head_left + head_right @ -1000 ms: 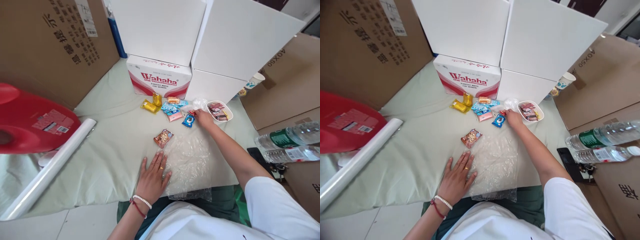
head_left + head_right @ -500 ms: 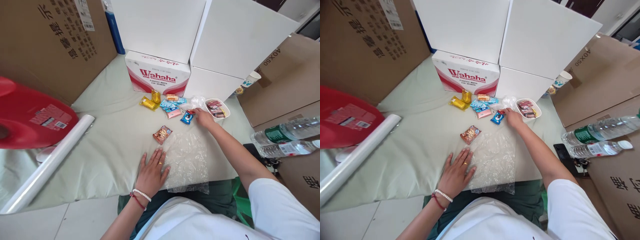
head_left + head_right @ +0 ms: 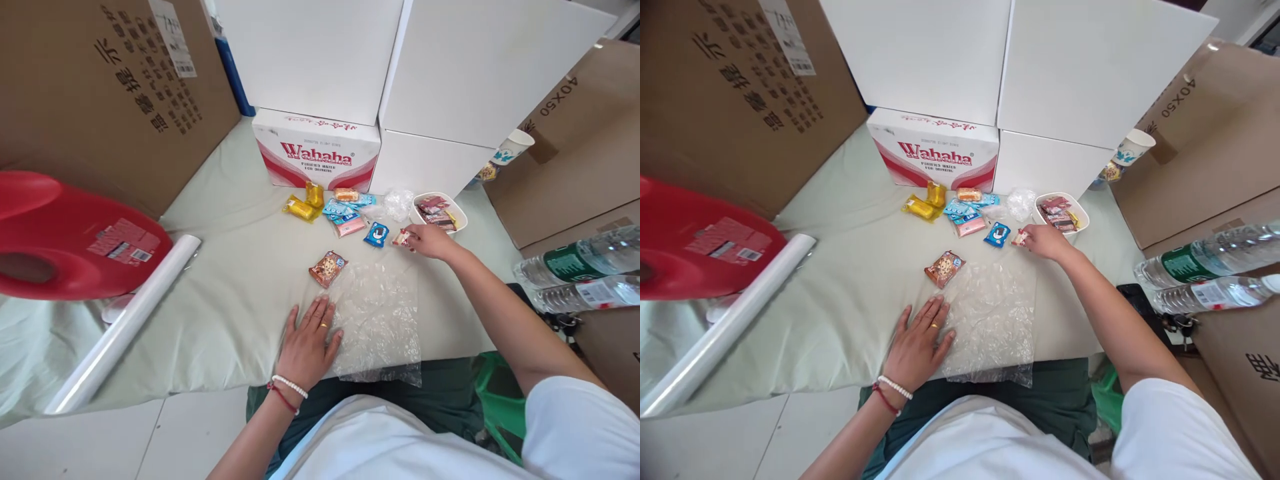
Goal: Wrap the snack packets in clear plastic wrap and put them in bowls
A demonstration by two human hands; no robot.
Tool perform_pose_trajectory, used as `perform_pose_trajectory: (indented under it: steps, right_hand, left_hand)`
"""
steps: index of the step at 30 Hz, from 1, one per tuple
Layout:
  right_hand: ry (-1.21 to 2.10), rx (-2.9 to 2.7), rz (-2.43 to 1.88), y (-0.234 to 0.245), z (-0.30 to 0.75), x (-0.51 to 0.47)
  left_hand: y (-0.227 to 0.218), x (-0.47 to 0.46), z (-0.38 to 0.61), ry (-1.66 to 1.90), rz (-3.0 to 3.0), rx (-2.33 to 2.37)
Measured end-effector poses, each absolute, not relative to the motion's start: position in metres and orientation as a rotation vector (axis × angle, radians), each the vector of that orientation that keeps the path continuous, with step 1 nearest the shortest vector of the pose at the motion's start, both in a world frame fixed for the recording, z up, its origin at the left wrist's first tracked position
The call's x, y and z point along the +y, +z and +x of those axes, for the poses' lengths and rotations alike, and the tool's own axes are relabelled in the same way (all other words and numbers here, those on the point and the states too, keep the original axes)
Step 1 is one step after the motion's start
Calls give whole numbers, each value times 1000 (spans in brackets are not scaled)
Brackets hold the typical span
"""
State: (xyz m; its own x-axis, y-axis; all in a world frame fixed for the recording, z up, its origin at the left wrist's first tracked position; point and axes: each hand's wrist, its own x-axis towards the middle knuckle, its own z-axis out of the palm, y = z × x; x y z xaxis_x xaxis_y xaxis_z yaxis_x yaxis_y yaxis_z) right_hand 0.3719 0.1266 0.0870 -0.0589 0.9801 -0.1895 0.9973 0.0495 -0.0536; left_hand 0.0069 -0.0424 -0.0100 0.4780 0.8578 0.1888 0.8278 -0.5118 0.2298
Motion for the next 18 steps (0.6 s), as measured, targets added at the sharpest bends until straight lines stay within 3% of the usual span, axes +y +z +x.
perform_pose_trajectory:
  steps: [6,12,18]
  right_hand:
    - [-520,2177,2002,81,382,105]
    - [-800,1997,2766,77,370,124]
    - [-915,1816,2917,39,314,151]
  left_hand:
    - [-11,-42,7,434,2622,1497]
    - [-10,-42,7,449,2614,1510]
    - [-13,-41,7,451,2622,1503]
